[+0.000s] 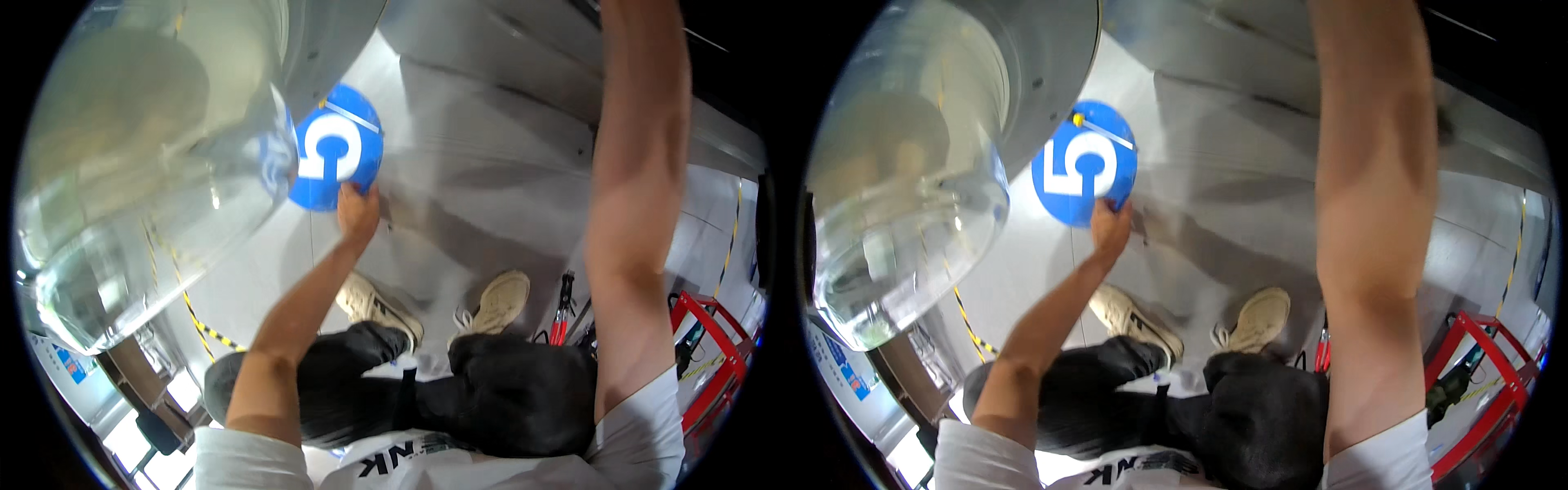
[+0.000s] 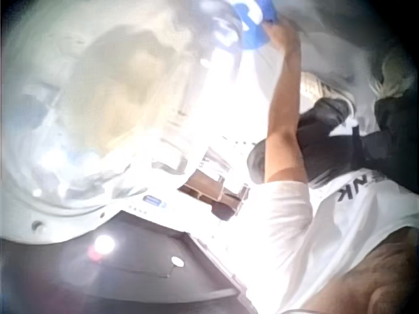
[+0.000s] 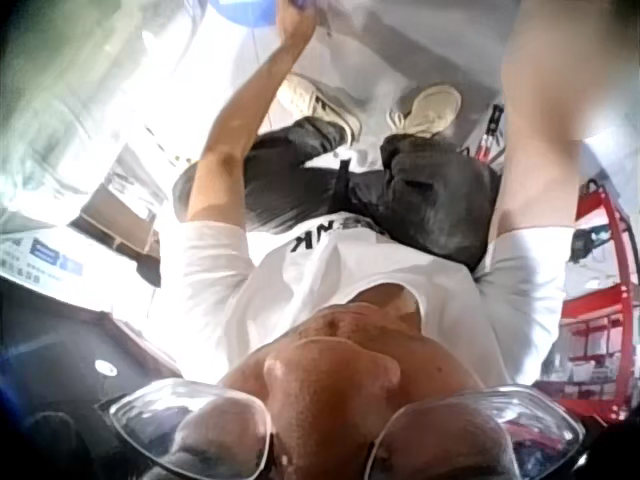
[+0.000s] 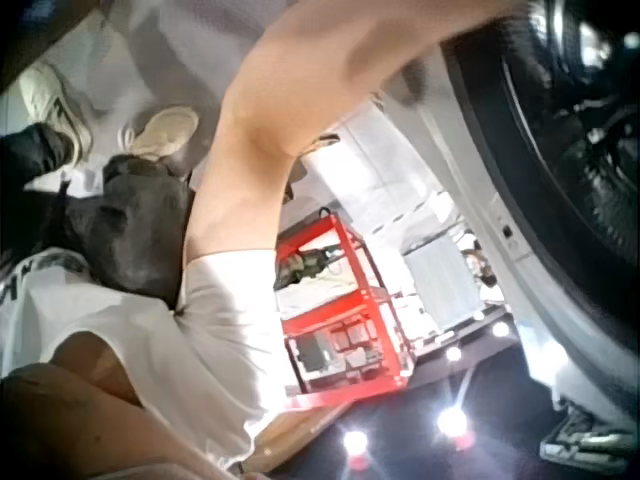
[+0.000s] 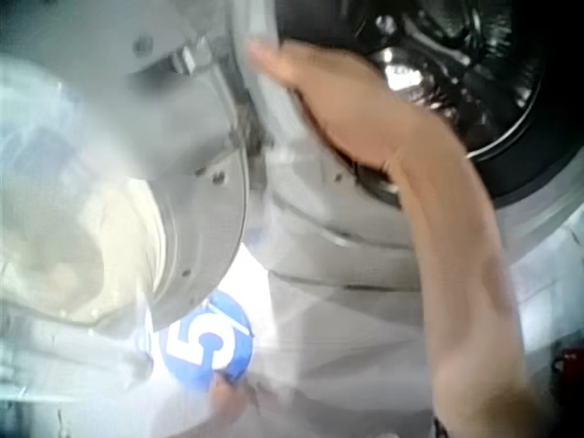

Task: The person is repairing a washing machine door by removing a plastic component and then using a screwdriver to reattach the door hinge mechanism to the front panel.

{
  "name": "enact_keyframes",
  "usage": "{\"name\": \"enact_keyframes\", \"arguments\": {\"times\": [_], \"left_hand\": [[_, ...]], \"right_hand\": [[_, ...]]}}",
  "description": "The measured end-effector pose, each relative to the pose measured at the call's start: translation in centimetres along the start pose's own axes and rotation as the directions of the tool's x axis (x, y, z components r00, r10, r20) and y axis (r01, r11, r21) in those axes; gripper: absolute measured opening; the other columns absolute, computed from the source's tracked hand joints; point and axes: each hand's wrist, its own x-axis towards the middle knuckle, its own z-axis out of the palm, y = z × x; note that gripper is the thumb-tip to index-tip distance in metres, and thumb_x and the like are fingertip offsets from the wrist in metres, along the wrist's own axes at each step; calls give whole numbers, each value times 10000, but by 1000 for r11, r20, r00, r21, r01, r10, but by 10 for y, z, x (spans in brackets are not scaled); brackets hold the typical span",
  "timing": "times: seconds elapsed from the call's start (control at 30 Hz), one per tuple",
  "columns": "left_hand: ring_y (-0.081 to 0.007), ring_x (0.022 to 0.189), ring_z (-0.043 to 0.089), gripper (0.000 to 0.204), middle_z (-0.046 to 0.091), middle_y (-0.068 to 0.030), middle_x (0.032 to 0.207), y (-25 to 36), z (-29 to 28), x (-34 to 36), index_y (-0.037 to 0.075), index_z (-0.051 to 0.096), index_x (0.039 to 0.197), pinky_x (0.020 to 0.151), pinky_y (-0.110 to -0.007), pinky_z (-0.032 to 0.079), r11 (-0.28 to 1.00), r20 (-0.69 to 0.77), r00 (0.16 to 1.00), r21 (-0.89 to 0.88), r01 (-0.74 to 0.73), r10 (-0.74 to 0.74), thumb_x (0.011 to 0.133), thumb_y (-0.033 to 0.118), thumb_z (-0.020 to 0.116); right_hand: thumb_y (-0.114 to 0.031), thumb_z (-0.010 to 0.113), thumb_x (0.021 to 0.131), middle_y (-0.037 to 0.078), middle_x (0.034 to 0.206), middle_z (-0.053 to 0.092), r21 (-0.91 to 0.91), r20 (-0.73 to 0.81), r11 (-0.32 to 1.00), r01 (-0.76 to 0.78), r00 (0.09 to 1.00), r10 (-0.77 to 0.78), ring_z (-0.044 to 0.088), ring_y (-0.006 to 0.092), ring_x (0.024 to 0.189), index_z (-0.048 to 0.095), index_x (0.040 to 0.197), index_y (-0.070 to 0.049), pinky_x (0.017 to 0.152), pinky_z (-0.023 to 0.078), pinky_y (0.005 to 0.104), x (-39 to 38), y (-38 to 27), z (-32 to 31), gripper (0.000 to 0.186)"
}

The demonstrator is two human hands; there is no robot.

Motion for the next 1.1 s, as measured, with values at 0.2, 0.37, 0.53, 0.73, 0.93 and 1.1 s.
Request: {"name": "enact_keyframes", "arguments": {"times": [0.2,0.37,0.53,0.73,0.93,1.1], "left_hand": [[-382,877,543,119,548,-190,921,-17,21,-9,19,529,888,758,-479,432,984,-91,984,114,-140,151,847,116,586],[-387,857,548,80,553,-185,889,-14,20,-8,24,566,874,740,-485,437,977,-53,978,68,-200,204,845,99,569],[-383,868,538,116,543,-183,914,-16,17,-33,23,556,930,754,-469,434,900,-71,902,133,-416,427,816,36,576],[-378,870,545,144,551,-187,943,-18,19,-32,22,553,950,754,-467,439,898,-18,905,133,-418,424,808,11,567],[-349,850,576,171,576,-169,936,21,0,-26,33,583,977,732,-432,467,930,9,930,18,-368,368,813,-12,576],[-310,807,611,181,593,-145,936,147,-51,-38,16,605,982,676,-377,495,752,-73,808,-326,-573,585,808,-35,609]], "right_hand": [[-662,388,894,198,1483,299,-64,-31,960,-271,962,270,264,316,1389,269,1455,-34,1100,287,410,10,-7,-6,851],[-671,504,839,196,1377,472,42,-203,999,13,979,-4,400,309,1322,472,1352,-24,1083,296,369,41,27,18,826],[-604,494,892,110,1027,638,115,-109,993,34,994,-21,567,207,1009,607,1140,-42,889,423,323,39,19,13,624],[-585,498,901,88,1109,608,76,-44,997,-34,998,38,524,187,1046,575,1204,-59,906,394,302,43,19,7,611],[-639,507,869,82,1174,611,129,-15,981,-143,989,146,530,180,1103,552,1277,-77,923,391,282,32,1,5,695],[-521,501,938,30,667,454,158,-77,986,58,996,-47,412,129,668,590,879,-15,629,384,300,49,34,14,517]]}}
